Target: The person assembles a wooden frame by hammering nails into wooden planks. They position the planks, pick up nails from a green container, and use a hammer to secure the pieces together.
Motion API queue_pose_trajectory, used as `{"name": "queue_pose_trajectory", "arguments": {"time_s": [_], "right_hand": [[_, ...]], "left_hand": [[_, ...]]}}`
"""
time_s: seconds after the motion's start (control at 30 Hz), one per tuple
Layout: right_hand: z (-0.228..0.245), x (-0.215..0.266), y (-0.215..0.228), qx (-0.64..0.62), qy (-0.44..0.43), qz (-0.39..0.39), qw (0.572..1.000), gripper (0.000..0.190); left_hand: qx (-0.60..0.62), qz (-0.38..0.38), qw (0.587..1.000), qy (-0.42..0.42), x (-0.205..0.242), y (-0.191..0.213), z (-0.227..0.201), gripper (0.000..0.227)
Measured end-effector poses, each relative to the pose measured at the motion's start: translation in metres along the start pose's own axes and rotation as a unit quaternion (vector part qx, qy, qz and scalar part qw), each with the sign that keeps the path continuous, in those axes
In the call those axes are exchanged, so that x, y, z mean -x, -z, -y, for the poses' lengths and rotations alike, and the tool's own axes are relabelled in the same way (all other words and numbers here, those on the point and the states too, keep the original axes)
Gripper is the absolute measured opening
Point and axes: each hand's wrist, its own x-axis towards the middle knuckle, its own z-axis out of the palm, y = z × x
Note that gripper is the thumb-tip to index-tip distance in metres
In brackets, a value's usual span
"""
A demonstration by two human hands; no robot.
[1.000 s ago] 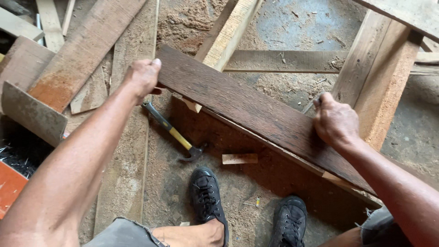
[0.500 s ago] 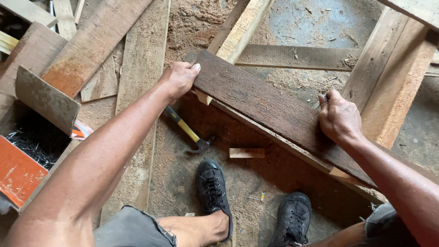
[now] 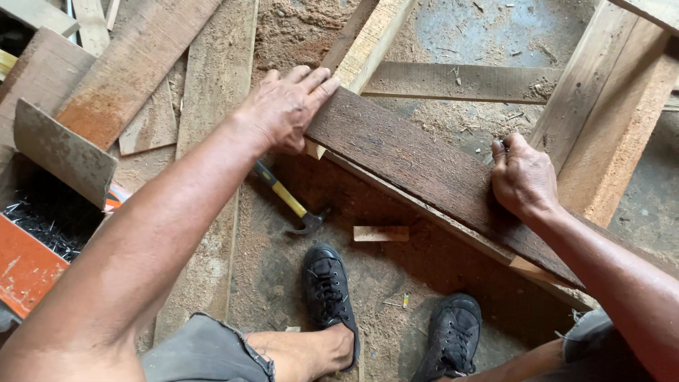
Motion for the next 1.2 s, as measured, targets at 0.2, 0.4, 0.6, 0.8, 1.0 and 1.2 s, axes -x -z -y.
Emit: {"name": "queue_pose_trajectory", "arguments": {"time_s": [0.2,0.4,0.6,0.8,1.0,1.2], "right_hand": [[0.001,0.0,-0.008,-0.004,0.003,-0.034,0.999,0.036],[0.005,0.0,-0.002,-0.002,0.014,-0.034,0.999,0.037],[0.008,-0.001,-0.003,0.005,0.001,-0.034,0.999,0.036],[0.019,0.002,0.0,-0.019,0.005,-0.029,0.999,0.035],[0.037,0.006,0.011,-0.04,0.003,-0.009,0.999,0.033],[0.013,-0.002,-0.004,-0.017,0.031,-0.041,0.999,0.033]], "left_hand": [[-0.057,-0.083,0.993,-0.06,-0.024,-0.01,0.021,0.136],[-0.031,-0.111,0.99,-0.076,-0.024,-0.003,0.024,0.129],[-0.011,-0.101,0.993,-0.065,-0.015,0.008,0.016,0.116],[-0.008,-0.063,0.997,-0.033,-0.01,0.016,0.015,0.106],[-0.007,-0.066,0.997,-0.031,-0.017,0.006,0.024,0.104],[-0.018,0.001,1.0,-0.007,-0.006,0.024,0.004,0.111]]}}
